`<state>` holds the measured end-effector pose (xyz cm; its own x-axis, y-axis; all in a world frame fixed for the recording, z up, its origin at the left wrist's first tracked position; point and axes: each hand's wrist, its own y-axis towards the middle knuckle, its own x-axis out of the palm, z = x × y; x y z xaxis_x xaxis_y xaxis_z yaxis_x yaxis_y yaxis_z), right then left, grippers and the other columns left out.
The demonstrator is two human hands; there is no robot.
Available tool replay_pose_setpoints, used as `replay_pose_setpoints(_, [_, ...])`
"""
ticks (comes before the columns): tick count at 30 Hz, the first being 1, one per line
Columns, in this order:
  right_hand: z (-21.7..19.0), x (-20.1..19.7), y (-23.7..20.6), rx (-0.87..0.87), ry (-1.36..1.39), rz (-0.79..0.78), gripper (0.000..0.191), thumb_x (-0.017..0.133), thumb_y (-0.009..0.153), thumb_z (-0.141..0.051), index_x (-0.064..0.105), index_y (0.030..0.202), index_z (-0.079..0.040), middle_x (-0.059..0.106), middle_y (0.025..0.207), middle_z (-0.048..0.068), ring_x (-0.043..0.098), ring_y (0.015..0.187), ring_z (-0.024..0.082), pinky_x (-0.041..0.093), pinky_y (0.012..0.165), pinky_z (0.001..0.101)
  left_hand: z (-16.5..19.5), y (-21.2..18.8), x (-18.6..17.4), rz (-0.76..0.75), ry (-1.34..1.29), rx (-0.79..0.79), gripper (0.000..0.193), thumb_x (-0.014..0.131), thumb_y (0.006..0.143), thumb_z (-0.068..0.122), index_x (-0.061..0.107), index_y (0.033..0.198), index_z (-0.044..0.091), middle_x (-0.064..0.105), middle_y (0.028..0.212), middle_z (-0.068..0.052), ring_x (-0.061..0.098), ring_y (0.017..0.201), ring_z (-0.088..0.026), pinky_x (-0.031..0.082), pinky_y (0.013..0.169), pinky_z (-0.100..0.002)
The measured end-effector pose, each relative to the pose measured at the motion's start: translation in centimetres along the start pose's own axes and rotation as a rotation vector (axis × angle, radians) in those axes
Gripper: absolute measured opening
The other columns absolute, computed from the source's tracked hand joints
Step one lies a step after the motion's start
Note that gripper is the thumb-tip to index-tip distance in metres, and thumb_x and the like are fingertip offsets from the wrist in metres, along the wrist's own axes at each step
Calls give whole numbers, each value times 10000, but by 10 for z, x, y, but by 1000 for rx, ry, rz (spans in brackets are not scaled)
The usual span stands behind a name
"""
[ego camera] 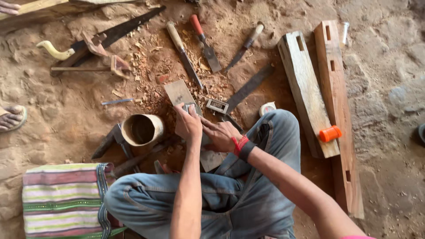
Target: The person sits on the ground and sharpens a small metal tool on a grinding stone. They repeatedly rub the tool against the stone, occasionally dipping it into a container of liquid, and inspect the edge between strokes.
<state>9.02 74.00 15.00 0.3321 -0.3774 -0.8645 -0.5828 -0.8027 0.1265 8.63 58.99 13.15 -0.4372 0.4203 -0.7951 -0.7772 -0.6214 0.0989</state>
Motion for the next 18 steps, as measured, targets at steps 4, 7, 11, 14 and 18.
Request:
replay_pose_setpoints(4, [-37,-5,-42,11,-41,-51,784,769,833,-365,492,1496,-51,470,1571,168,690,709,302,546,594,399,-3,-52,-33,-98,-57,-52,330,623,999,347,525,1223,125,739,1071,-150,724,860,-372,550,643,-522])
replay_pose_setpoints(7, [-50,-6,-54,75,123,-134,913,824,717,-440,472,1428,12,443,1521,228,668,596,354,539,517,440,-6,-64,-33,-128,8,-122,355,626,975,337,530,1256,142,743,1062,-156,726,894,-376,557,699,-516])
replay_pose_setpoints(11, [-12,-11,-1,70,-79,-62,799,786,743,-278,496,1451,-51,471,1580,155,680,647,305,544,555,426,-1,-9,0,117,49,54,357,634,948,241,550,1278,134,739,1099,-168,716,903,-387,558,720,-499])
replay_pose_setpoints(14, [4,-18,18,-17,-7,15,806,829,703,-350,522,1371,-20,464,1551,184,683,706,362,528,546,474,4,10,7,88,33,1,304,654,992,288,530,1211,117,748,1081,-141,723,929,-381,540,708,-513])
replay_pose_setpoints(18, [-24,-20,-24,-12,51,-44,774,802,733,-330,543,1391,-15,481,1532,173,680,707,372,539,592,469,2,-41,-21,17,3,-73,382,661,970,329,534,1272,132,751,1059,-152,712,860,-413,534,675,-540])
